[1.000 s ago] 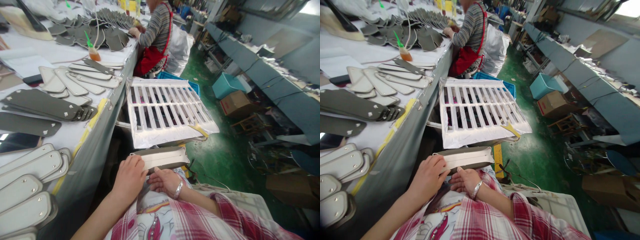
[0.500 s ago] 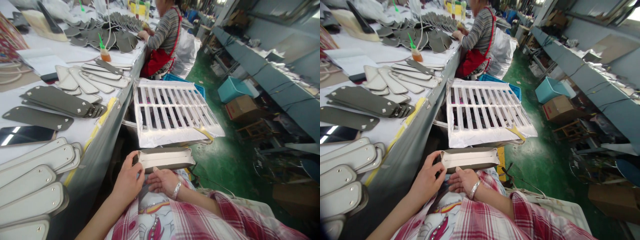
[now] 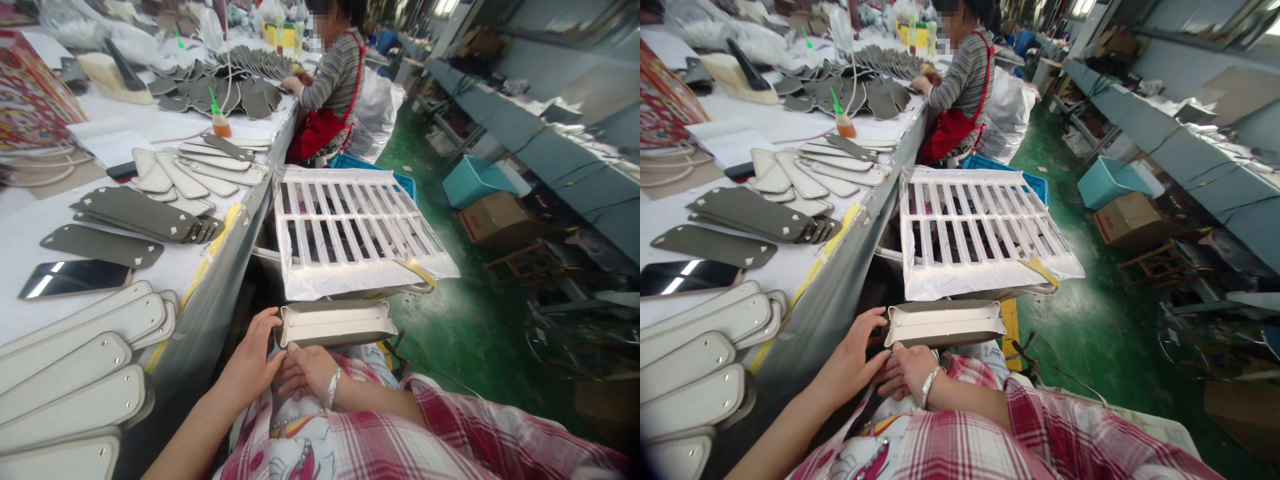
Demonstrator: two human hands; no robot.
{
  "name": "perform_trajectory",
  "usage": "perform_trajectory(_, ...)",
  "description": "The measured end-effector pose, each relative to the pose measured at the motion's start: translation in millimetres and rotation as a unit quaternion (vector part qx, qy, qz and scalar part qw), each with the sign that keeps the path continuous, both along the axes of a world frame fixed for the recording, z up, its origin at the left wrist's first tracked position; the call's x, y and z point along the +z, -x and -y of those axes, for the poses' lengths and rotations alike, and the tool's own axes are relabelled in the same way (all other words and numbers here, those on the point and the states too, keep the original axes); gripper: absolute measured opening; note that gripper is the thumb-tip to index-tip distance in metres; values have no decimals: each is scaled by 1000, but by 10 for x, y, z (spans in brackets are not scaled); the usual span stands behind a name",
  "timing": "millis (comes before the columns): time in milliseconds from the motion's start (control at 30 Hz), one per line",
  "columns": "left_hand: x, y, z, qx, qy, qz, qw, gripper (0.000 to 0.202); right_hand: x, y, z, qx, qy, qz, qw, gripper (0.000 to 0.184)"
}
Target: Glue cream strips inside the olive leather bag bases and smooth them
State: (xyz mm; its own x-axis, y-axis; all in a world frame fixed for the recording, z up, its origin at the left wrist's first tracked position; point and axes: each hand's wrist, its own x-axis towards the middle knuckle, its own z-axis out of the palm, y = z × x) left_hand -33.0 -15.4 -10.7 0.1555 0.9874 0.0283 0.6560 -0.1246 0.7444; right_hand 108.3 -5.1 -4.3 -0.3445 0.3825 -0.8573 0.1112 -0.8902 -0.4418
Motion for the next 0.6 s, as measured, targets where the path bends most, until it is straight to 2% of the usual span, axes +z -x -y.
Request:
perform_trajectory(100, 55, 84, -3, -54, -7, -65, 996, 57, -20, -58, 43, 11, -8, -10, 1000, 50)
perform_trajectory(167, 102, 95, -18, -73, -29, -122, 989, 54, 21, -199, 54, 51, -18, -52, 997, 49)
perform_trajectory(233, 114, 27, -65, -74, -62, -169, 981, 50, 137, -441, 39, 124, -57, -140, 981, 44)
perform_trajectory(333, 59, -287, -191, -99, -99, -223, 965, 57, 397, -990, -14, 201, -132, -261, 935, 40)
perform_trajectory(400, 16, -614, -283, -151, -87, -253, 952, 63, 507, -1447, -72, 191, -176, -260, 930, 43)
perform_trajectory(467, -20, -953, -369, -194, -53, -285, 937, 70, 473, -1928, -182, 137, -227, -189, 946, 50)
perform_trajectory(500, -39, -1105, -412, -209, -35, -300, 930, 73, 400, -2162, -266, 110, -250, -135, 952, 56)
perform_trajectory(533, -61, -1237, -454, -221, -19, -312, 924, 76, 298, -2385, -373, 89, -286, -41, 953, 59)
perform_trajectory(567, -86, -1349, -498, -232, -5, -320, 919, 78, 178, -2595, -501, 92, -318, 97, 938, 59)
perform_trajectory(600, -114, -1442, -541, -241, 4, -324, 915, 78, 52, -2790, -644, 102, -343, 252, 899, 56)
